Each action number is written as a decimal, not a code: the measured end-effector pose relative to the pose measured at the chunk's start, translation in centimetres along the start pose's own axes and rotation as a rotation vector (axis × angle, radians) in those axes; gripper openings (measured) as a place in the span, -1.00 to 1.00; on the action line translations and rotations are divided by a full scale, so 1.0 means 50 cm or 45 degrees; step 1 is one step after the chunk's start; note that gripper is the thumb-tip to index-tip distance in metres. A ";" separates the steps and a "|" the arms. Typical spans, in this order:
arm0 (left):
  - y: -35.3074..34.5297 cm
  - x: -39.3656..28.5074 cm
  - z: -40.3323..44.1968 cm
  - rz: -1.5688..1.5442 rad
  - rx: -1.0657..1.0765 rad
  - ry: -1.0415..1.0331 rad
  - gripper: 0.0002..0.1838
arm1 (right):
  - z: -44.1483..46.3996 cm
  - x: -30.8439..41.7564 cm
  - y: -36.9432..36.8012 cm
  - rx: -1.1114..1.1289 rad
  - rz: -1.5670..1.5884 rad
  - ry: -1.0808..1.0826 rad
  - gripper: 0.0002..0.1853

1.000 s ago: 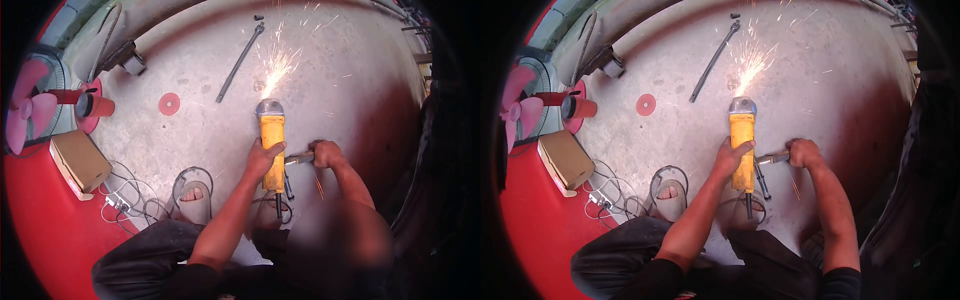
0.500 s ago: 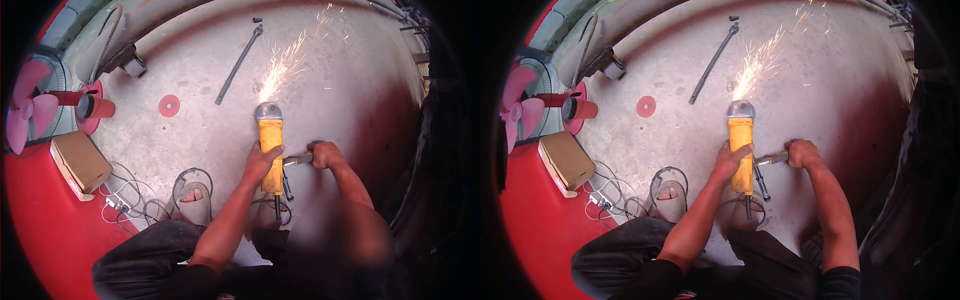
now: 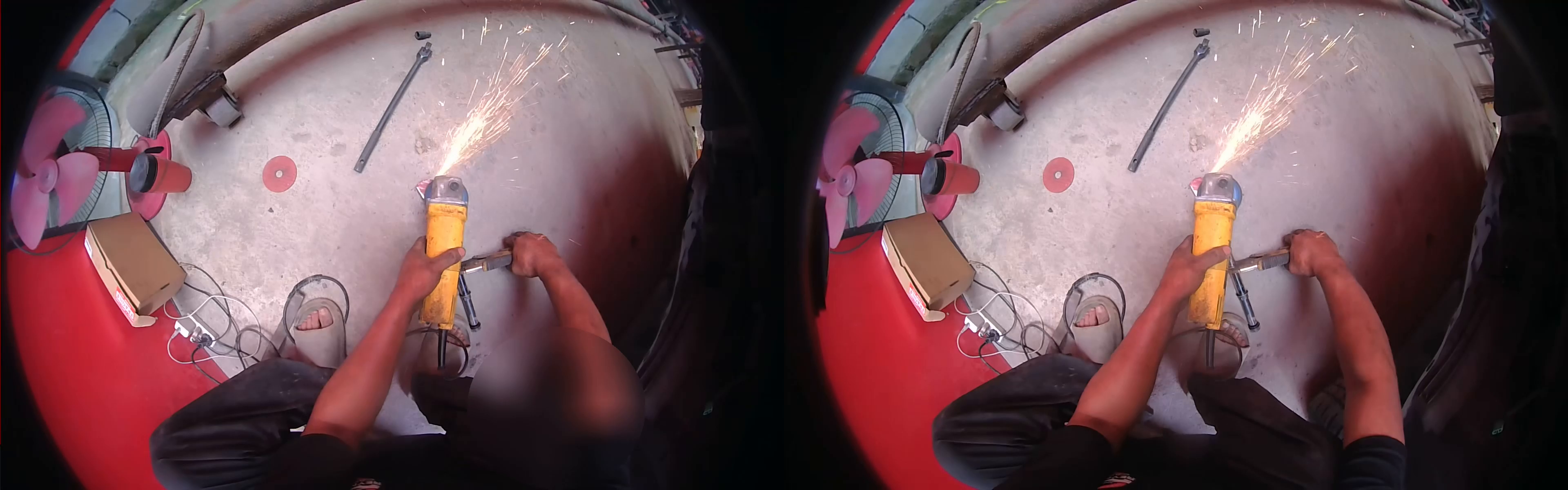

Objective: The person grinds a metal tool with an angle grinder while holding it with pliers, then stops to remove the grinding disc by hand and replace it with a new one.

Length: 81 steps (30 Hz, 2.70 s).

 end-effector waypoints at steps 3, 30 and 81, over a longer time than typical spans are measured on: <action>-0.002 0.003 0.000 -0.040 -0.020 -0.023 -0.25 | 0.001 -0.012 -0.009 -0.024 0.009 -0.001 -0.64; 0.021 0.009 -0.008 0.030 -0.103 -0.058 -0.27 | -0.007 -0.004 -0.001 0.040 0.021 -0.054 -0.59; 0.059 0.055 -0.029 0.174 -0.056 -0.013 -0.39 | -0.019 -0.005 0.010 0.003 0.125 -0.106 -0.63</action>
Point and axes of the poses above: each hand's wrist, its own z-axis towards the middle knuckle, its own y-axis out of the back of the hand, x = y × z, the point moved 6 cm from there along z, towards the middle knuckle, and after that the axes turned 9 degrees about y, right-handed, at the moved point
